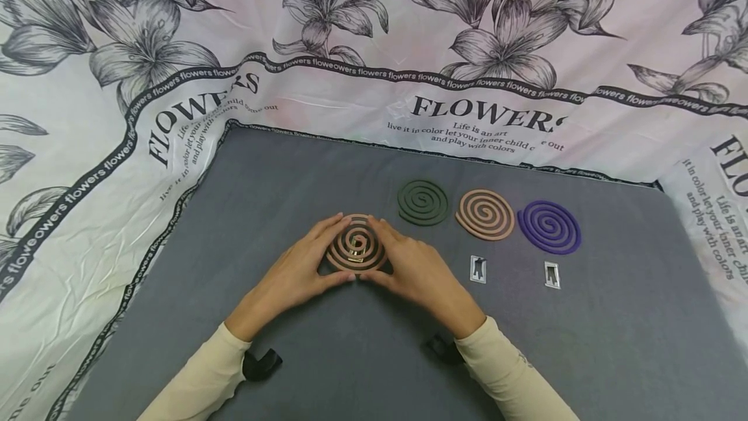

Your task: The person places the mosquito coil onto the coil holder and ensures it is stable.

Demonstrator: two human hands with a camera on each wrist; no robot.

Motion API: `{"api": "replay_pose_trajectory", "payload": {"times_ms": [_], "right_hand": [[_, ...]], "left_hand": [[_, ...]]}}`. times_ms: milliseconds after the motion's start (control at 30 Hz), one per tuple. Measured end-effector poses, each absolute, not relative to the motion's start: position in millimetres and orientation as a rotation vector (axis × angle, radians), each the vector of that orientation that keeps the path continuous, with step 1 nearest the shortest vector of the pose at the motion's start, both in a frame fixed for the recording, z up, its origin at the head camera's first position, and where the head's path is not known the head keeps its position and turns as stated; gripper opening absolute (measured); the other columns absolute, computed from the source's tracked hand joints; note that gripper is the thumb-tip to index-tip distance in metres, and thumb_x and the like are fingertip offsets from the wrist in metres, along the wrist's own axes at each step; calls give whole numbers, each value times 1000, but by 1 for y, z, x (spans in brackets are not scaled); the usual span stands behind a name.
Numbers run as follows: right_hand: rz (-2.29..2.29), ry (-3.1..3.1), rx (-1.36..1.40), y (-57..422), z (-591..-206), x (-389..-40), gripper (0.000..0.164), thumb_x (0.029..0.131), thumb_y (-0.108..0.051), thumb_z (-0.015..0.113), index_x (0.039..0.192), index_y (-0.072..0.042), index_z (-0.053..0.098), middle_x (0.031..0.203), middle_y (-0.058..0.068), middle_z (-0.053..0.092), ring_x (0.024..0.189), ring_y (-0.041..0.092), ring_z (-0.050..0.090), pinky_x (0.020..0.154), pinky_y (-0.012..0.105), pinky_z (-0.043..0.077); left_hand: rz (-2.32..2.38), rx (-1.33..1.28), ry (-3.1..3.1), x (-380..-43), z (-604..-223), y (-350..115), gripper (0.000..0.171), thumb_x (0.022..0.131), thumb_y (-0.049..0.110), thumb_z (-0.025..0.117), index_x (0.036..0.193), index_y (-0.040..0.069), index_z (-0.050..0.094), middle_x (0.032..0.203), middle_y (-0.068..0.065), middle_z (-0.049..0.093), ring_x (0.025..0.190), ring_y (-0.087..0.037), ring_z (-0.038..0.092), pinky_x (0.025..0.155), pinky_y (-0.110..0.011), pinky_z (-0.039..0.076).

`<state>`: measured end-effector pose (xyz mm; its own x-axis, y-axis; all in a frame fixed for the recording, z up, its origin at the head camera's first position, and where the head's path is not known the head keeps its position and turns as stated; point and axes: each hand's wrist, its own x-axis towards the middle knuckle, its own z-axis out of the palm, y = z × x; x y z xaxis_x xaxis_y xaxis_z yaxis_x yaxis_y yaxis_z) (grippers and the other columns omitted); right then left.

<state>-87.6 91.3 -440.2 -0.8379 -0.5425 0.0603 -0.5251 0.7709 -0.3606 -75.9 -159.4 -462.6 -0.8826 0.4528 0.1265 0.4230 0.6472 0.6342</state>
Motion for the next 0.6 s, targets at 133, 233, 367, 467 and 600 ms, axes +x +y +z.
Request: {"api": "replay_pose_trajectory", "payload": {"times_ms": [133,233,367,467,600], "right_hand": [[-574,2906,-876,91,-438,-86,90,89,-50,85,162,-15,45,156,21,53,102,38,75,82,56,59],[-582,2909,-881,91,-437,-85,86,88,-50,85,159,-16,49,156,21,53,105,39,74,84,57,59],[-588,2911,-895,91,-436,-85,83,88,-51,86,156,-17,53,156,22,52,106,41,74,83,57,59],[-580,2916,-901,91,-436,-84,81,87,-51,85,154,-18,56,156,22,53,105,41,74,83,57,59],[-565,2920,-907,92,-438,-84,74,88,-51,85,150,-20,60,156,21,54,107,40,74,84,57,59]], "left_hand": [[1063,755,2814,-74,-462,-159,93,90,40,86,166,18,37,169,-10,36,150,-30,44,112,-54,45],[1060,752,2819,-73,-461,-158,93,90,40,86,166,19,37,169,-9,36,151,-30,44,112,-54,45],[1052,751,2830,-72,-458,-158,93,90,39,86,166,19,37,169,-10,36,150,-31,44,111,-55,46],[1047,755,2835,-71,-457,-157,93,90,38,86,166,18,37,169,-11,36,149,-32,45,110,-55,47],[1044,745,2835,-70,-458,-156,92,90,38,86,166,18,38,168,-11,37,149,-32,45,110,-55,47]]}}
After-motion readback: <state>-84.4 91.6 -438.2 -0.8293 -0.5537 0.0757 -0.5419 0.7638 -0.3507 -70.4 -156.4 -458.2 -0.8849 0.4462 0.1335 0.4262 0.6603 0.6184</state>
